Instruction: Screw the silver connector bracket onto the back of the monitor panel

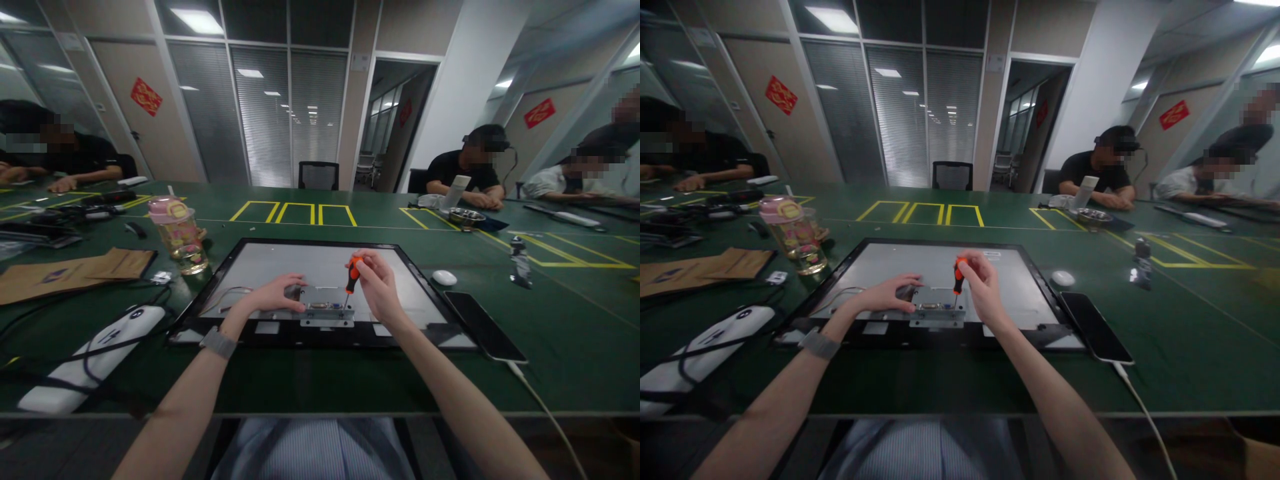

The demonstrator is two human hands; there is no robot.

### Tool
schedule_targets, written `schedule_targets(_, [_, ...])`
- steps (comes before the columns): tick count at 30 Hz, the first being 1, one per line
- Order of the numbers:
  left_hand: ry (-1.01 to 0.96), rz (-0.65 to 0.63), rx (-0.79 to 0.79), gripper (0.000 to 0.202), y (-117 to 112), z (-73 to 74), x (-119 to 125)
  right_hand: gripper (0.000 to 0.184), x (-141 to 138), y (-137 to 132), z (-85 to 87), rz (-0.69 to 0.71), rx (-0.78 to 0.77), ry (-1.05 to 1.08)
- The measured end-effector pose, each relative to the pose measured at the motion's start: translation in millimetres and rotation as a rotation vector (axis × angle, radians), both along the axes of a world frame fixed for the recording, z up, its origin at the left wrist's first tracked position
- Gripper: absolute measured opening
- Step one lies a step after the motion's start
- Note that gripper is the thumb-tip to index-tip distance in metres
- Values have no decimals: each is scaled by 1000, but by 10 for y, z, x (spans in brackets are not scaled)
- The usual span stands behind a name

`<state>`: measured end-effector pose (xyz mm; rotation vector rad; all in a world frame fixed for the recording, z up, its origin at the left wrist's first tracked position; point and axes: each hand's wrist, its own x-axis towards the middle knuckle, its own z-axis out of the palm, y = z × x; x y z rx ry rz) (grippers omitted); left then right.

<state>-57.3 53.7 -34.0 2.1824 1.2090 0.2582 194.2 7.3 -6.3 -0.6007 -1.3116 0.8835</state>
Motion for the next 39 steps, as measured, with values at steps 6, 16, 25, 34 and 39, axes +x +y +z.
schedule_targets(6, [-7,-5,10,72,8,-6,5,16,-2,-4,27,-40,-33,34])
schedule_targets(16, [-5,-9,14,71,0,-6,7,17,-50,-42,71,103,-20,65])
schedule_targets(25, [-2,-5,12,71,-2,3,9,19,-34,-5,1,-31,75,-39])
schedule_targets(34, [-16,-11,4,73,27,-36,-11,8,-1,0,-13,-111,76,-52])
schedule_targets(39, [-19,-5,15,70,16,-27,0,19,-15,10,-32,-28,61,-43])
